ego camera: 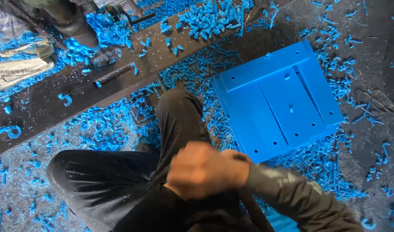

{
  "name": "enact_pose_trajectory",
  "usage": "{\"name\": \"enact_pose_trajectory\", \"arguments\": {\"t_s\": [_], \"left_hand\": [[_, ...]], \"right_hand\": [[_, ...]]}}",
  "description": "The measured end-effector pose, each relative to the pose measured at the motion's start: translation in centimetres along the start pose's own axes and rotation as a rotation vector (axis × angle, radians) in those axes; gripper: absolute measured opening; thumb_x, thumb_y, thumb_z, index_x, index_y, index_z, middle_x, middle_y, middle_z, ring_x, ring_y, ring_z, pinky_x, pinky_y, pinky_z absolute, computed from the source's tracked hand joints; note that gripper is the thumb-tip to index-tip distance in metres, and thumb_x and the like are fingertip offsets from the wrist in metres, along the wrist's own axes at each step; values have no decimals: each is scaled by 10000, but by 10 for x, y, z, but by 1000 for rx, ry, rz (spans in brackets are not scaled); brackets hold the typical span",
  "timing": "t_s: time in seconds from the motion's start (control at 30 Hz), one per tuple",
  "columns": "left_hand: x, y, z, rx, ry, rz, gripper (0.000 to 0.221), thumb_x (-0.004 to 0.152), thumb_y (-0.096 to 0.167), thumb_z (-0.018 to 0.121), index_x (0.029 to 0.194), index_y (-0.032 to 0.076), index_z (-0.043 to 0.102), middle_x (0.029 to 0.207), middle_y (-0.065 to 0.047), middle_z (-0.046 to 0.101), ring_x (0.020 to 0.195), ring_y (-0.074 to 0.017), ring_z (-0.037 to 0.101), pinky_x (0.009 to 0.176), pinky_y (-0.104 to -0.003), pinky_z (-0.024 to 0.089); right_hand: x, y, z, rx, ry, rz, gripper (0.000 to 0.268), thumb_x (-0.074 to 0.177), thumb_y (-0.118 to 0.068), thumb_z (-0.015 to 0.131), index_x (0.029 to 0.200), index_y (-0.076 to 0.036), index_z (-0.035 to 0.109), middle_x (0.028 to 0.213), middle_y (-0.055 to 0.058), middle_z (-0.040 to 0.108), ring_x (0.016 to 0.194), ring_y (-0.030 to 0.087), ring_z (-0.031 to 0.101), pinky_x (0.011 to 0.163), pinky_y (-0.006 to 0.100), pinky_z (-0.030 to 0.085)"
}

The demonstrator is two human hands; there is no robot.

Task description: Using a drill press to create holes in blue industrial components.

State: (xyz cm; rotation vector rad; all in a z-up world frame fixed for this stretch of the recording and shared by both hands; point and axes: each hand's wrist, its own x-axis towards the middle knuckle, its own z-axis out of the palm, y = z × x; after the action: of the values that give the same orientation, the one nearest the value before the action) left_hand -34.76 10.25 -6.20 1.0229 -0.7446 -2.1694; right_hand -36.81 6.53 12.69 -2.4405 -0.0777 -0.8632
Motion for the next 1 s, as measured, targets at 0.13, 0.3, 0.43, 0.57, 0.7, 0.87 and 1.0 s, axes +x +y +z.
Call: {"name": "enact_pose_trajectory", "arguments": {"t_s": [0.13,0.3,0.43,0.57,0.7,0.87,1.0], "left_hand": [[-26,17,0,199,-204,-9,244,957,256,664,1132,93,709,990,-8,683,864,-96,604,753,-281,511],[-38,32,-9,442,-443,-8,310,956,238,700,1193,39,720,1074,-40,730,937,-110,646,824,-298,544],[-34,38,-2,557,-508,-9,342,951,236,716,1216,19,737,1104,-65,757,959,-121,664,848,-309,556],[-31,25,2,555,-467,53,300,960,266,677,1171,60,730,1073,-54,759,917,-115,682,817,-301,581],[-37,19,5,470,-500,30,285,982,259,656,1183,64,712,1085,-45,740,932,-105,665,824,-295,566],[-43,17,6,231,-595,-39,244,1049,241,595,1220,79,657,1123,-17,684,978,-71,613,848,-276,524],[-38,1,9,114,-649,-72,223,1083,233,564,1238,87,631,1141,-2,657,1001,-54,588,860,-266,502]], "right_hand": [[-23,-22,27,-33,-232,-118,153,920,-254,698,970,-137,613,919,4,563,911,186,611,745,348,461],[-33,-32,50,3,-245,-207,111,963,-223,632,1022,-139,590,931,-8,533,897,165,568,796,332,468],[-35,-35,52,23,-286,-283,100,954,-210,616,1015,-131,610,957,-4,552,880,161,557,759,312,439],[-36,-33,52,30,-295,-265,124,955,-219,628,1046,-137,608,953,-7,551,873,157,557,757,310,438],[-26,-32,42,127,-285,-232,148,946,-249,654,1021,-135,599,988,6,555,871,185,572,770,341,457],[-23,-37,39,211,-276,-165,165,959,-253,671,1033,-119,608,976,23,565,938,221,606,806,369,495],[-49,-44,63,336,-293,-86,162,1030,-196,624,1153,-92,608,1073,27,606,980,192,628,809,335,478]]}}
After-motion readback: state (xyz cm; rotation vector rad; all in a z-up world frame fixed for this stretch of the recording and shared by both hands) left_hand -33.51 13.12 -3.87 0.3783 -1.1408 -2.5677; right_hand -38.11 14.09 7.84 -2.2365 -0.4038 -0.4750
